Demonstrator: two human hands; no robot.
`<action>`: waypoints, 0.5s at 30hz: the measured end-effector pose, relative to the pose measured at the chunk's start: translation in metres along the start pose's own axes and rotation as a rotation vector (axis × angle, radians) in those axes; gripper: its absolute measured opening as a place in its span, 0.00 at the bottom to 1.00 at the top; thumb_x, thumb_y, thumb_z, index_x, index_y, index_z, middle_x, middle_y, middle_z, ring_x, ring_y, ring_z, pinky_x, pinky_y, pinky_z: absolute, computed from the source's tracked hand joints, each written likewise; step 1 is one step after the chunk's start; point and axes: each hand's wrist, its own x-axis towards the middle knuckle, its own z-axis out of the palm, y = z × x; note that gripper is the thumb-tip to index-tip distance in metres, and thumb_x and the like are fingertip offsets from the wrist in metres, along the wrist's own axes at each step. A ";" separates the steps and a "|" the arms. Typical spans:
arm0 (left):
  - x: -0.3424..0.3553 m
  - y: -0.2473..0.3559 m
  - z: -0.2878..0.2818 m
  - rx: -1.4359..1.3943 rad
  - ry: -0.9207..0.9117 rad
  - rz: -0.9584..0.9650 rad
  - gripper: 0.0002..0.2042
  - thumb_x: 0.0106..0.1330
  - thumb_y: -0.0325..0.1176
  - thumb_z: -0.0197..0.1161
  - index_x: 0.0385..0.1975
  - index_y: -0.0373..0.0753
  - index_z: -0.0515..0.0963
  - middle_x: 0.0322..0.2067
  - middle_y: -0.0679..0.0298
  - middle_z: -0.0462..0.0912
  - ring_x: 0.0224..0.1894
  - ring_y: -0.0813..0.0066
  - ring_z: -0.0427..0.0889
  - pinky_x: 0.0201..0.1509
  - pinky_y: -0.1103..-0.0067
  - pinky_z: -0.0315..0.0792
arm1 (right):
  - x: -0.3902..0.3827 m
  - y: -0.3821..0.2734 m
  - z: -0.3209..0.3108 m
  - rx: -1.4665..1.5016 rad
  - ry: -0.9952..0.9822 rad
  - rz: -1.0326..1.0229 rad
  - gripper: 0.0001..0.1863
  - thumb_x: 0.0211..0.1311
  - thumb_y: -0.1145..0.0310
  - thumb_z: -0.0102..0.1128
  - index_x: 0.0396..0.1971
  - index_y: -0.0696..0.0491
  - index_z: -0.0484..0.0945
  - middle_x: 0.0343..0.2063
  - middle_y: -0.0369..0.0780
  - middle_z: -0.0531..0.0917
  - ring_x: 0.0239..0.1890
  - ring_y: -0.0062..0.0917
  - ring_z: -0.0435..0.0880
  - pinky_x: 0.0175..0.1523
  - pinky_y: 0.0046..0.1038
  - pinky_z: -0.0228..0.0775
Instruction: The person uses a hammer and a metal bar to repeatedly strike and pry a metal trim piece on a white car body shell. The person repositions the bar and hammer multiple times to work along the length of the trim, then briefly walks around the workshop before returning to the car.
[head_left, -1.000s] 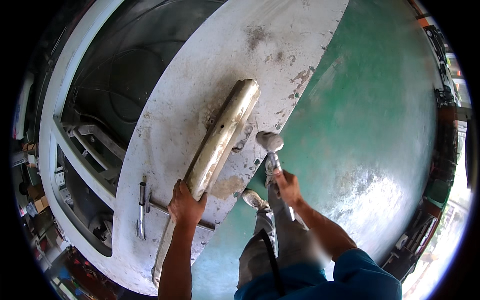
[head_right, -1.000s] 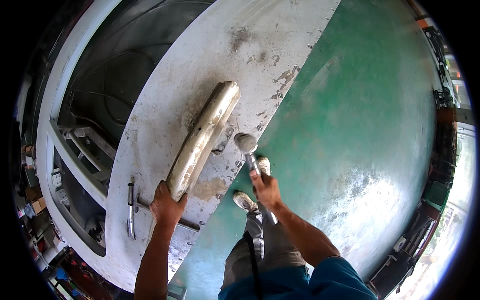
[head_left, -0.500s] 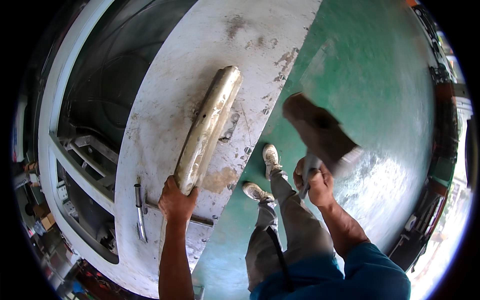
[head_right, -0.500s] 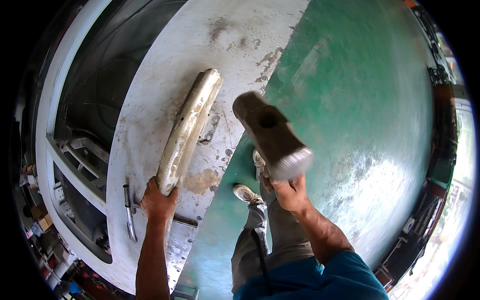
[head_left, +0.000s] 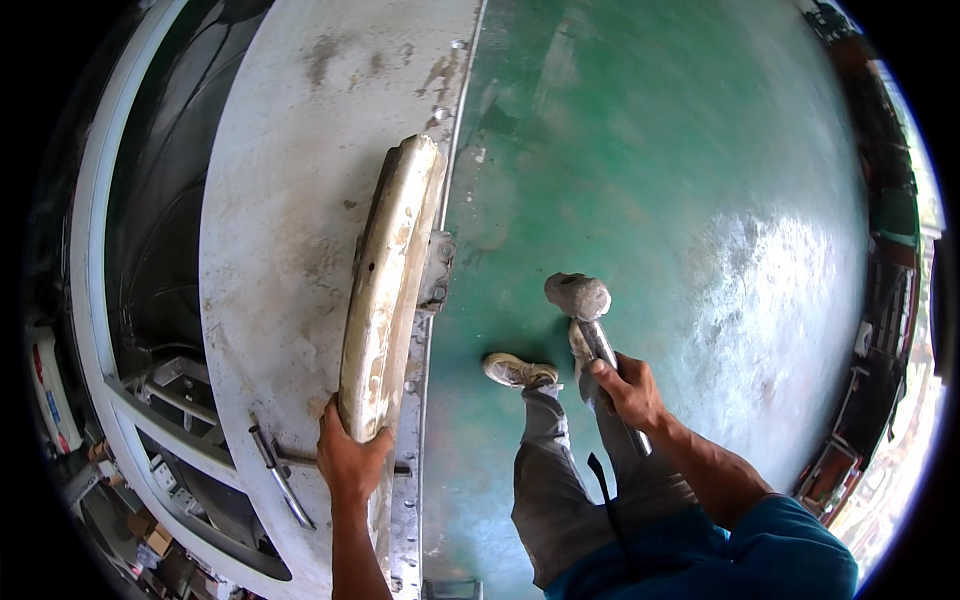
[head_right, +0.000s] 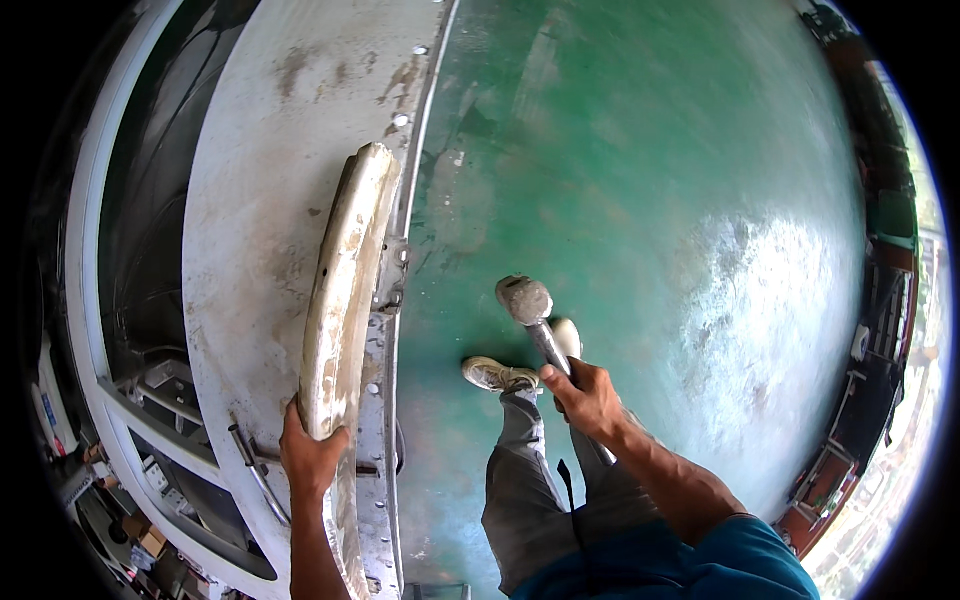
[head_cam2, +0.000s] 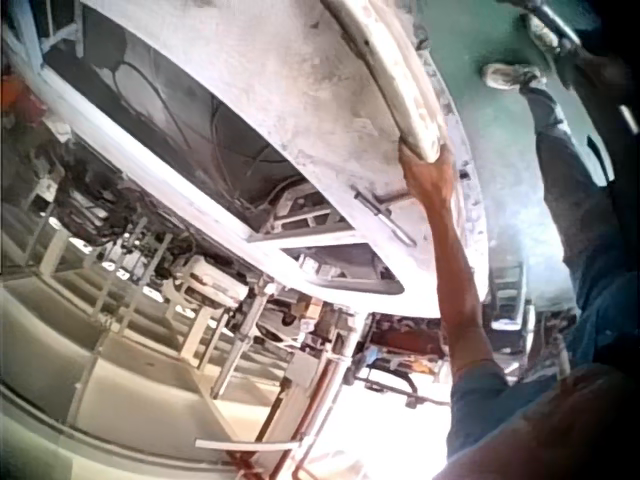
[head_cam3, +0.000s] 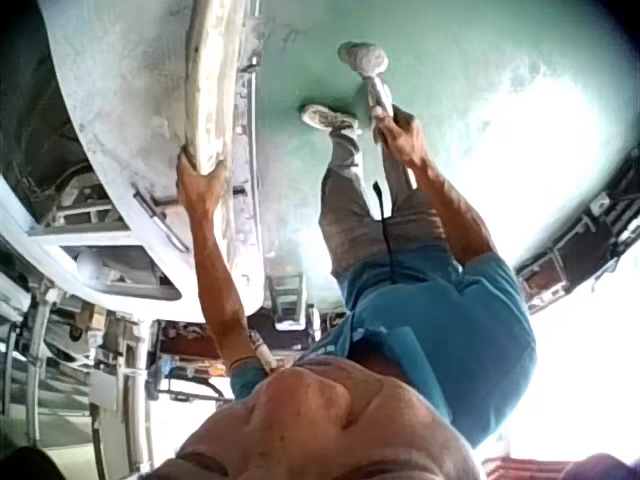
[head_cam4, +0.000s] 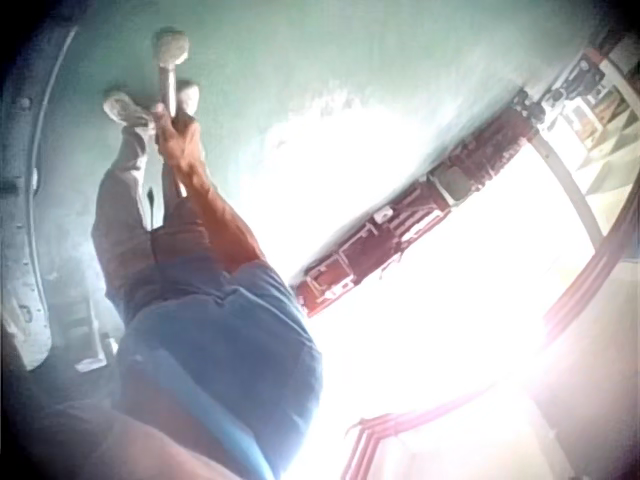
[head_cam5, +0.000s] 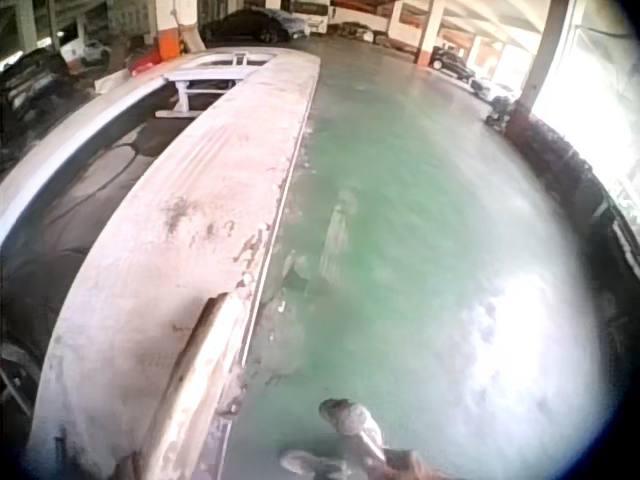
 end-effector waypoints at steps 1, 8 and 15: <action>-0.004 0.005 0.005 0.009 0.001 -0.016 0.39 0.42 0.32 0.74 0.60 0.34 0.68 0.52 0.47 0.78 0.54 0.47 0.78 0.59 0.64 0.71 | 0.004 0.000 -0.002 -0.011 -0.012 0.015 0.35 0.63 0.36 0.54 0.22 0.60 0.74 0.14 0.36 0.74 0.18 0.19 0.74 0.24 0.27 0.66; -0.004 0.011 0.009 0.011 0.011 -0.056 0.40 0.43 0.33 0.74 0.61 0.33 0.66 0.53 0.46 0.77 0.55 0.47 0.77 0.61 0.63 0.69 | 0.026 -0.022 -0.002 -0.020 -0.135 -0.006 0.31 0.60 0.43 0.62 0.31 0.63 0.78 0.19 0.41 0.77 0.24 0.25 0.76 0.32 0.32 0.69; -0.005 0.005 0.023 -0.105 0.052 0.006 0.39 0.46 0.31 0.74 0.61 0.31 0.65 0.51 0.47 0.78 0.52 0.54 0.80 0.58 0.67 0.71 | 0.057 -0.005 0.026 0.037 -0.137 -0.215 0.23 0.57 0.51 0.68 0.28 0.60 0.78 0.18 0.45 0.79 0.22 0.34 0.80 0.31 0.36 0.69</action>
